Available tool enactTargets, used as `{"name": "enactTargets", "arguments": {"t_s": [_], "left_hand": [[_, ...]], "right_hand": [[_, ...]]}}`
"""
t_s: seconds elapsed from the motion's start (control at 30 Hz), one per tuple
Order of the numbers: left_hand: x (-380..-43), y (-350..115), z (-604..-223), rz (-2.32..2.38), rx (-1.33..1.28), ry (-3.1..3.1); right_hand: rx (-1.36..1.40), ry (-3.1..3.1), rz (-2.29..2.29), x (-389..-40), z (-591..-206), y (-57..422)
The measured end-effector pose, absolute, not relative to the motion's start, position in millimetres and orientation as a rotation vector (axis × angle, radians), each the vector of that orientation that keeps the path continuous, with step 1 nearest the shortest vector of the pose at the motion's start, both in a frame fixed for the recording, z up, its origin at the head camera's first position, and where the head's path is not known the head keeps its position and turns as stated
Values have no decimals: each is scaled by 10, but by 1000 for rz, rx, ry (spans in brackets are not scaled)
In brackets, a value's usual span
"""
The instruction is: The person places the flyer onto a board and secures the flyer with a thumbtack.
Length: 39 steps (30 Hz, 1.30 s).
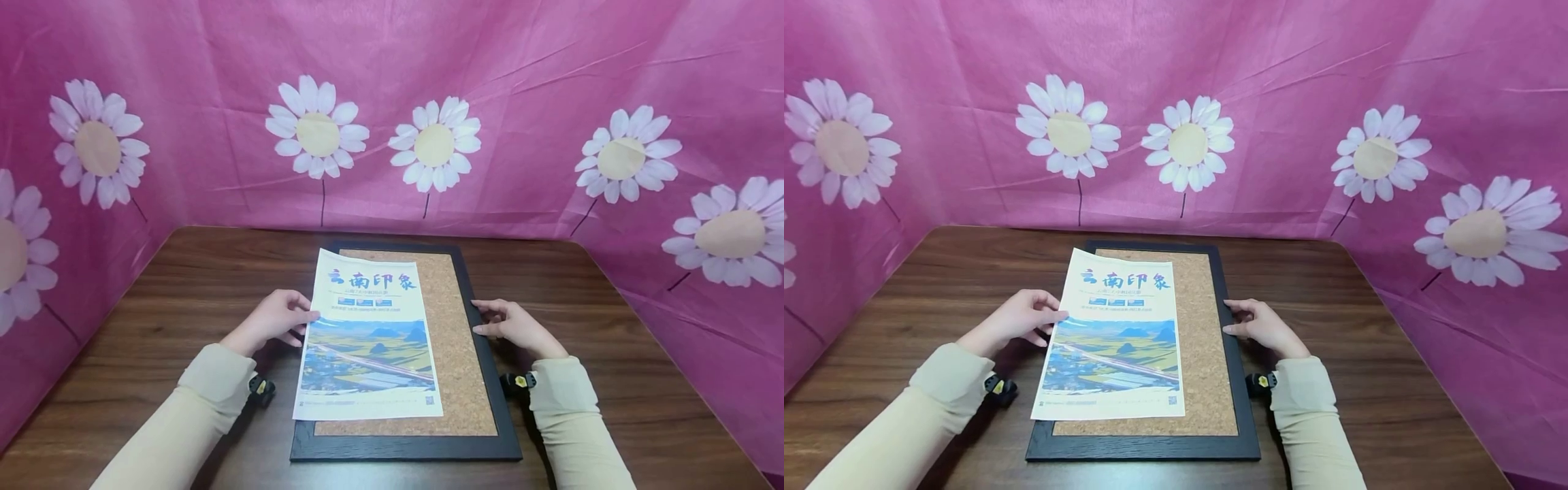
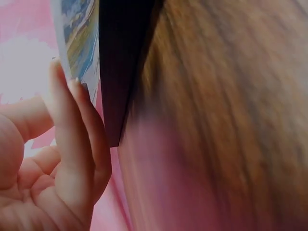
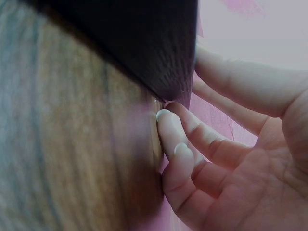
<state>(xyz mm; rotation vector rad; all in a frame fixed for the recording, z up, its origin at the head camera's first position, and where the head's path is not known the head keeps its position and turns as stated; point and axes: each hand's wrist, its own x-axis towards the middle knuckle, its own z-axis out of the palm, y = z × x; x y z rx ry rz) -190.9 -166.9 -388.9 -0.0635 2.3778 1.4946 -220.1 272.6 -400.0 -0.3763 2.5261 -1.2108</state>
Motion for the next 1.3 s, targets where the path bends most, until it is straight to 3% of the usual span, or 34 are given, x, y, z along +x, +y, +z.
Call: {"name": "enactTargets", "arguments": {"t_s": [0.4, 1.3], "left_hand": [[-1970, -1508, -3868, 1220, -6, 2565], [-2044, -1281, -3886, 1095, 131, 2639]], "right_hand": [[-365, 2540, -1185, -2220, -4030, 2728], [-318, 2552, -1174, -2216, -4016, 2732]]}}
